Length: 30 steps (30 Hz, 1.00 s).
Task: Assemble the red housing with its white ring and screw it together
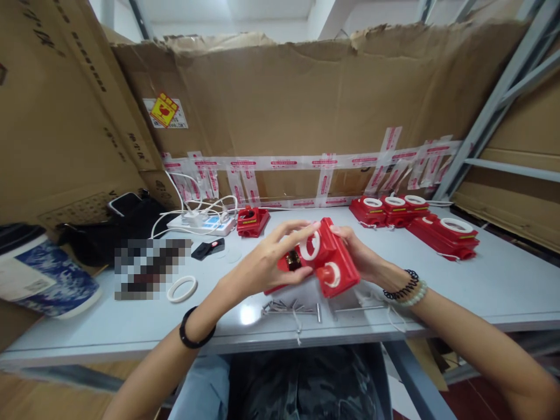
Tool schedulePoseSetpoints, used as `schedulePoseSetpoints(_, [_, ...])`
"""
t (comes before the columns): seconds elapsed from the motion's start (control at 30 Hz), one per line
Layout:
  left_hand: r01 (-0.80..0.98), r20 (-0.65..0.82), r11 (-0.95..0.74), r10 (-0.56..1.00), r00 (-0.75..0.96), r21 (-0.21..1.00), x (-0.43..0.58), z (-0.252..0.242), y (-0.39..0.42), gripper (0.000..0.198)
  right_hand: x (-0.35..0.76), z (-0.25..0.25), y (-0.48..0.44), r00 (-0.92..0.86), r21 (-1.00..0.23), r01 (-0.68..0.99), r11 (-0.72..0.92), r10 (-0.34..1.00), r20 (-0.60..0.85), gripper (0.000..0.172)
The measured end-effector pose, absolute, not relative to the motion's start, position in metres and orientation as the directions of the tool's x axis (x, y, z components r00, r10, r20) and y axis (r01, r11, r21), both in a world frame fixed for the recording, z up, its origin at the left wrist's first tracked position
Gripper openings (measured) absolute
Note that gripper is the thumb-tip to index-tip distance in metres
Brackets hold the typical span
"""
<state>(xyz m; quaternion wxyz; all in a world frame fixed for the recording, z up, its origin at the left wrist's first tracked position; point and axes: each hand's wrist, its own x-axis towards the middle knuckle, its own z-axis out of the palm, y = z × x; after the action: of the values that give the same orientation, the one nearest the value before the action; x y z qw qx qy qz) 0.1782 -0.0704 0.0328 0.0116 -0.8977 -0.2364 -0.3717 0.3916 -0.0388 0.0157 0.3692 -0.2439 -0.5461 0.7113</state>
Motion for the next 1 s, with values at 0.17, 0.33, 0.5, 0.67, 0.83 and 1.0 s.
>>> schedulePoseSetpoints(0.17, [0.45,0.696,-0.835,0.526,0.489,0.316,0.181,0.029,-0.067,0.044,0.387,0.017,-0.046,-0.561,-0.951,-0.306,-0.056,0.817,0.132,0.038])
schedulePoseSetpoints(0.33, [0.426,0.737,-0.871,0.453,0.502,0.245,0.182,0.027,-0.067,0.04,0.389,0.015,-0.045,-0.535,-0.958,-0.286,0.035,0.823,0.19,0.032])
schedulePoseSetpoints(0.5, [0.407,0.741,-0.894,0.401,0.539,0.188,0.181,0.026,-0.067,0.041,0.392,0.011,-0.041,-0.579,-0.962,-0.272,-0.005,0.8,0.159,0.033])
schedulePoseSetpoints(0.67, [0.404,0.709,-0.901,0.389,0.588,0.159,0.18,0.027,-0.069,0.044,0.394,0.011,-0.041,-0.634,-0.967,-0.216,-0.133,0.773,0.036,0.04])
schedulePoseSetpoints(0.83, [0.407,0.68,-0.905,0.374,0.63,0.121,0.181,0.029,-0.076,0.045,0.393,0.017,-0.043,-0.684,-0.961,-0.21,-0.181,0.729,0.012,0.039])
schedulePoseSetpoints(1.0, [0.408,0.652,-0.912,0.334,0.681,0.041,0.184,0.032,-0.083,0.047,0.395,0.019,-0.044,-0.702,-0.971,-0.17,-0.166,0.712,0.001,0.036])
